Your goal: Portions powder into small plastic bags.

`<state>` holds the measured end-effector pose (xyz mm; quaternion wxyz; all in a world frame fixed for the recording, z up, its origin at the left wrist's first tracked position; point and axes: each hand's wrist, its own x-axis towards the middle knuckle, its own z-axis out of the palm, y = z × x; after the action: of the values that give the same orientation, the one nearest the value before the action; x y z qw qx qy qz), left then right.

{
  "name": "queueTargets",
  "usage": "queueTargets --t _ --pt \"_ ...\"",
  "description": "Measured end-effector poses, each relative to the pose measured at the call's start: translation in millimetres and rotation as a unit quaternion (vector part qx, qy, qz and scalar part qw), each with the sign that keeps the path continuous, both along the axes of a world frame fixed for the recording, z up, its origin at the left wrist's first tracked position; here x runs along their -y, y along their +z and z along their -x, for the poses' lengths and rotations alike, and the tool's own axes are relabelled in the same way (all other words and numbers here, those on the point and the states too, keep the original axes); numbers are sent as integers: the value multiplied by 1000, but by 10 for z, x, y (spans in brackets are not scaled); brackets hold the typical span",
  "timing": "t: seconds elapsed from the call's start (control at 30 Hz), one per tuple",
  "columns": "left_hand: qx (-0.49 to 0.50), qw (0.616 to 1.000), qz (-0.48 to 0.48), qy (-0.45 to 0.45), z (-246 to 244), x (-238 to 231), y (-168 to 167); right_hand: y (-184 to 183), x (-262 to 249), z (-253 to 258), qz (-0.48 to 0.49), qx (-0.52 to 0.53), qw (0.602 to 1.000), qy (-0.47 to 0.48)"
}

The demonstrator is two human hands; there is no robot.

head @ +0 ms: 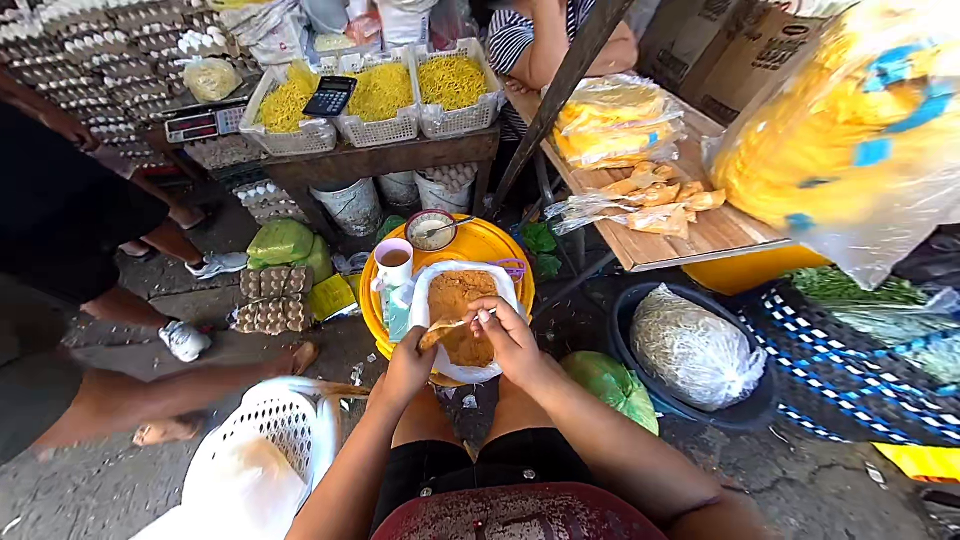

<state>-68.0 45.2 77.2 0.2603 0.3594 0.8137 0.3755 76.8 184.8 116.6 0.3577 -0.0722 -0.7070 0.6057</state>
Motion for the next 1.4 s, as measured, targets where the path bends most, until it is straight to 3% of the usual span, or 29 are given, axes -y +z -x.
queueTargets --t 0.07,0.13,0.23,0.37,0.67,0.93,1.2,1.4 --pt "24 999 -33 19 23 67 -59 31 -42 -7 -67 -66 994 -55" --pt "66 992 -100 35 38 126 -127 -19 -165 20 -127 -63 983 -119" --pt "171 959 -219 48 68 133 -156 -300 -353 78 -212 56 963 -155" --pt "190 953 -229 48 70 107 -87 -661 -317 136 -218 200 951 -87" --pt "96 982 -156 46 80 187 -157 -646 -160 168 -59 260 961 -71" --pt "-1 1000 12 8 55 182 -128 -551 -135 189 79 303 948 -65" --pt "-40 997 59 -21 94 170 -194 -417 -378 94 289 150 930 -169" --pt "-37 996 81 -28 113 82 -98 -163 -488 49 316 78 932 -157"
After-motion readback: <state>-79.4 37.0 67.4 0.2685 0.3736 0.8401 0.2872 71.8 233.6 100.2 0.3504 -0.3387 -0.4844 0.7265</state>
